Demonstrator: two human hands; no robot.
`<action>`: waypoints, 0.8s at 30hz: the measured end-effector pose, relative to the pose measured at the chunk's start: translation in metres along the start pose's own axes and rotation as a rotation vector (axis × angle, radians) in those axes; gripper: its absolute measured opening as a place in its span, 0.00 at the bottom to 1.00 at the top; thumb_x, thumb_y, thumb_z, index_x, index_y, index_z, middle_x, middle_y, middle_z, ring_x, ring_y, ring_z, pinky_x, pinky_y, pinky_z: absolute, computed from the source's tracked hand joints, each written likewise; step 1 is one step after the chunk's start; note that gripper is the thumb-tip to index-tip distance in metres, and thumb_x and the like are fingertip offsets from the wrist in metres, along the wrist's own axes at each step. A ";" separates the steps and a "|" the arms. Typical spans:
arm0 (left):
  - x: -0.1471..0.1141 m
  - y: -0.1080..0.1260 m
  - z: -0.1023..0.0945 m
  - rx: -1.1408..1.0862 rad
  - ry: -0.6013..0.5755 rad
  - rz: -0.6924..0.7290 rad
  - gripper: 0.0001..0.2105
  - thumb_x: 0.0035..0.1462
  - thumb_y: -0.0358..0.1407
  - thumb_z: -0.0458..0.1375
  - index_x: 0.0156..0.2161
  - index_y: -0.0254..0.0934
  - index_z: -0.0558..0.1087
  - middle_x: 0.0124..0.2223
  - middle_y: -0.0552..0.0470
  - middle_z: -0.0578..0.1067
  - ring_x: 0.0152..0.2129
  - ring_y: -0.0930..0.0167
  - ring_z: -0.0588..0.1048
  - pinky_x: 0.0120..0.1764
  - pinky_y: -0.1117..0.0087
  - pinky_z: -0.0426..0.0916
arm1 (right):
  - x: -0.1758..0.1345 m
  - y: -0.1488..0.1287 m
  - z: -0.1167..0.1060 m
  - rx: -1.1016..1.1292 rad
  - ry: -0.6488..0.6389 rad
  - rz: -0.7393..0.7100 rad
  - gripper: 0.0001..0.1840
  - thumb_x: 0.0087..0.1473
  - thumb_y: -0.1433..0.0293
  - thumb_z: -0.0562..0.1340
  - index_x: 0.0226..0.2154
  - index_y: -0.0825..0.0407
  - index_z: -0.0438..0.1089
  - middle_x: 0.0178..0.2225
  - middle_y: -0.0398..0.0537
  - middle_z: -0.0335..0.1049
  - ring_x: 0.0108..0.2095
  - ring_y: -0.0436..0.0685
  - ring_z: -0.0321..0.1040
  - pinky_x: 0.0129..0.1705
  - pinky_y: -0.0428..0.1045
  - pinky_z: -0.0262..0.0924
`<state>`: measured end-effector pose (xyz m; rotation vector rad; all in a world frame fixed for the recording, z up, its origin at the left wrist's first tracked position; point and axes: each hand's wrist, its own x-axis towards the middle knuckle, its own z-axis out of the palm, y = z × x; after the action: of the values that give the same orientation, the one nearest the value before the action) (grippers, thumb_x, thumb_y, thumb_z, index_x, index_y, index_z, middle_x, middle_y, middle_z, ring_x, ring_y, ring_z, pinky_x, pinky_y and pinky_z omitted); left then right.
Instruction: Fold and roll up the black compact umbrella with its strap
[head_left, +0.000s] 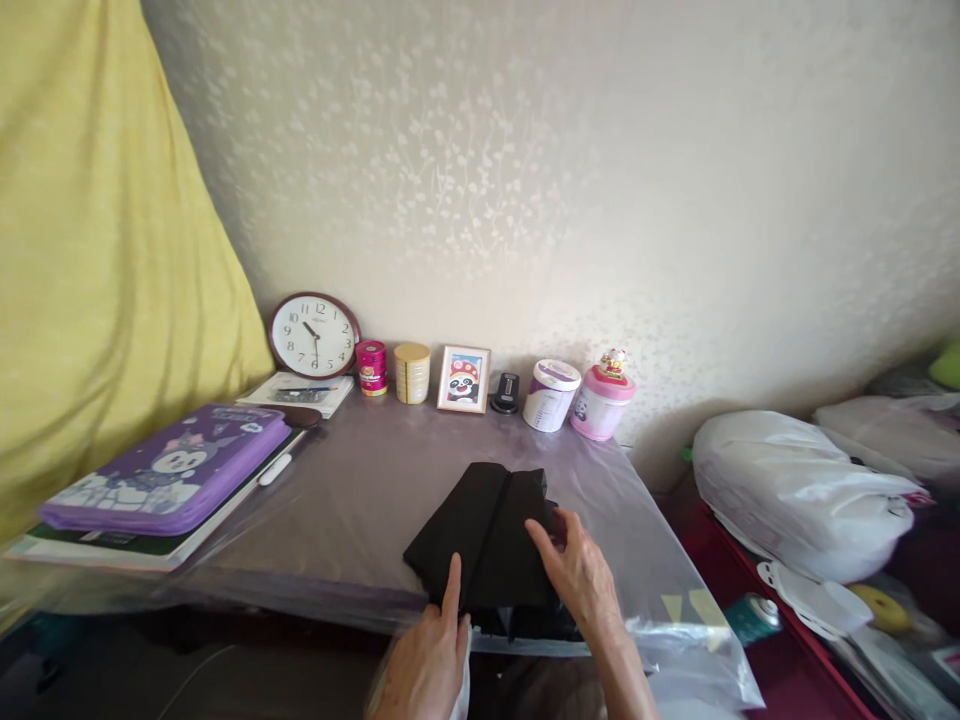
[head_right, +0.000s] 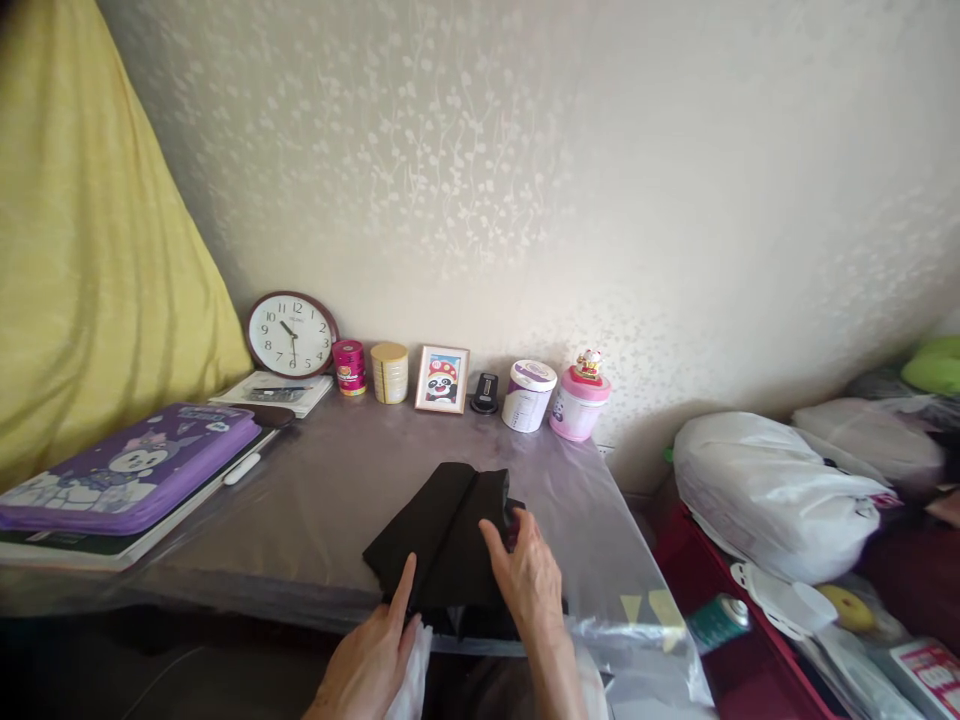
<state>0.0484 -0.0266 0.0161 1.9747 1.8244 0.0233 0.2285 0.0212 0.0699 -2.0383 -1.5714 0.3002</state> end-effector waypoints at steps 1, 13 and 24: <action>0.000 0.001 0.000 0.006 -0.002 0.000 0.27 0.63 0.36 0.38 0.63 0.37 0.32 0.41 0.43 0.73 0.34 0.67 0.74 0.33 0.71 0.62 | -0.007 -0.002 0.002 -0.022 -0.030 0.021 0.27 0.49 0.49 0.54 0.44 0.51 0.61 0.35 0.52 0.71 0.38 0.62 0.68 0.38 0.52 0.58; 0.002 -0.002 0.005 -0.012 0.041 0.014 0.28 0.63 0.36 0.40 0.63 0.37 0.32 0.40 0.44 0.73 0.33 0.65 0.74 0.33 0.68 0.64 | 0.006 -0.016 0.018 0.372 -0.026 -0.087 0.20 0.50 0.52 0.53 0.21 0.51 0.59 0.19 0.42 0.60 0.22 0.51 0.57 0.24 0.46 0.50; 0.005 -0.003 0.006 -0.036 0.010 0.002 0.25 0.63 0.37 0.39 0.63 0.33 0.45 0.43 0.41 0.73 0.37 0.64 0.74 0.37 0.68 0.65 | 0.023 -0.060 0.062 0.882 -0.213 0.000 0.19 0.42 0.53 0.60 0.24 0.53 0.64 0.16 0.38 0.57 0.19 0.48 0.53 0.20 0.43 0.46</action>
<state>0.0484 -0.0238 0.0088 1.9555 1.8154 0.0671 0.1553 0.0707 0.0546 -1.3341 -1.2176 1.0295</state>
